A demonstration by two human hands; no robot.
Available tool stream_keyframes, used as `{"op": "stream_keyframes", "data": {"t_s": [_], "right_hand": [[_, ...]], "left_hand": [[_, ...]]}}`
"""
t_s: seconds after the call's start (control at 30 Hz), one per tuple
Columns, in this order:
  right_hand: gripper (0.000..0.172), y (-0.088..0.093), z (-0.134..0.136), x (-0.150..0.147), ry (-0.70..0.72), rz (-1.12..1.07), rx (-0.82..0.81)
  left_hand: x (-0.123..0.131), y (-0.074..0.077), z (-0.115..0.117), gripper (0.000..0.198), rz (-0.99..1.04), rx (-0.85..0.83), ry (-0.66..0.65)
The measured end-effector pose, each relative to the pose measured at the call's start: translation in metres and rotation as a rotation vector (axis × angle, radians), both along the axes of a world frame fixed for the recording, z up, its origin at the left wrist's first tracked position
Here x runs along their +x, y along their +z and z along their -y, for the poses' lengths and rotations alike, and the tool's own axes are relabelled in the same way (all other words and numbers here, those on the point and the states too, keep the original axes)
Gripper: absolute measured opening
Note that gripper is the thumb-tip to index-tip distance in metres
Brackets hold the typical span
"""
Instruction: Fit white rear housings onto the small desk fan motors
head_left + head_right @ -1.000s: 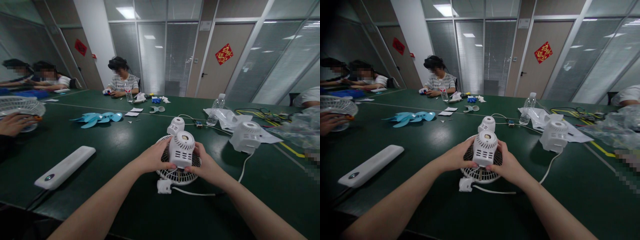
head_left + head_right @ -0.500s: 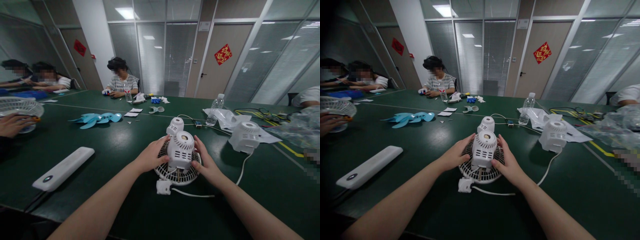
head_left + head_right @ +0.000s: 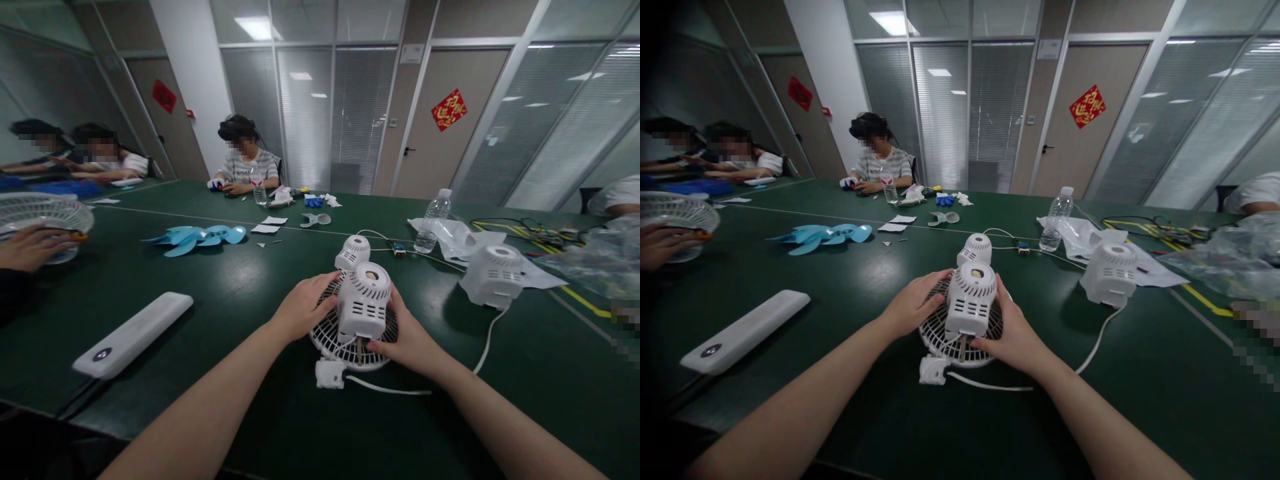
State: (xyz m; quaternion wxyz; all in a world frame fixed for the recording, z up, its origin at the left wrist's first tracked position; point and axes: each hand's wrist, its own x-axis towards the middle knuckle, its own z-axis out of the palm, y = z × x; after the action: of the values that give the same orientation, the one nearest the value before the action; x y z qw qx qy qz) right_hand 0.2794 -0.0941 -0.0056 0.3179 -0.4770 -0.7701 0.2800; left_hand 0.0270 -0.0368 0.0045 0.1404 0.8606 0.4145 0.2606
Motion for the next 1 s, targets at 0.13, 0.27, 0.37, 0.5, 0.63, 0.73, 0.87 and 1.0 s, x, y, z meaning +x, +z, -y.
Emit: {"op": "stream_keyframes", "data": {"t_s": [0.13,0.27,0.37,0.5,0.63,0.73,0.87,1.0], "right_hand": [[0.12,0.002,0.001,0.001,-0.019,0.001,-0.028],[0.118,0.003,0.002,0.0,-0.031,-0.007,-0.021],[0.116,0.004,0.002,0.0,-0.019,-0.017,-0.02],[0.112,0.003,0.002,0.0,-0.005,-0.007,0.0],[0.122,-0.002,0.001,-0.001,-0.026,0.054,0.044],[0.125,-0.003,0.001,-0.003,-0.075,0.087,0.045],[0.12,0.004,0.005,-0.005,-0.066,0.053,0.033],[0.113,0.015,0.009,-0.005,-0.049,0.017,0.042]], "left_hand": [[0.0,-0.001,-0.004,0.048,0.025,-0.004,0.095],[-0.001,-0.004,-0.008,0.044,0.069,-0.002,0.141],[-0.002,-0.005,-0.009,0.044,0.08,-0.014,0.166],[-0.005,-0.01,-0.015,0.045,0.112,-0.044,0.209],[-0.013,-0.024,-0.03,0.041,0.226,-0.083,0.242],[-0.021,-0.038,-0.045,0.038,0.33,-0.183,0.334],[-0.032,-0.049,-0.059,0.038,0.353,-0.233,0.397],[-0.038,-0.051,-0.06,0.035,0.383,-0.253,0.416]]}}
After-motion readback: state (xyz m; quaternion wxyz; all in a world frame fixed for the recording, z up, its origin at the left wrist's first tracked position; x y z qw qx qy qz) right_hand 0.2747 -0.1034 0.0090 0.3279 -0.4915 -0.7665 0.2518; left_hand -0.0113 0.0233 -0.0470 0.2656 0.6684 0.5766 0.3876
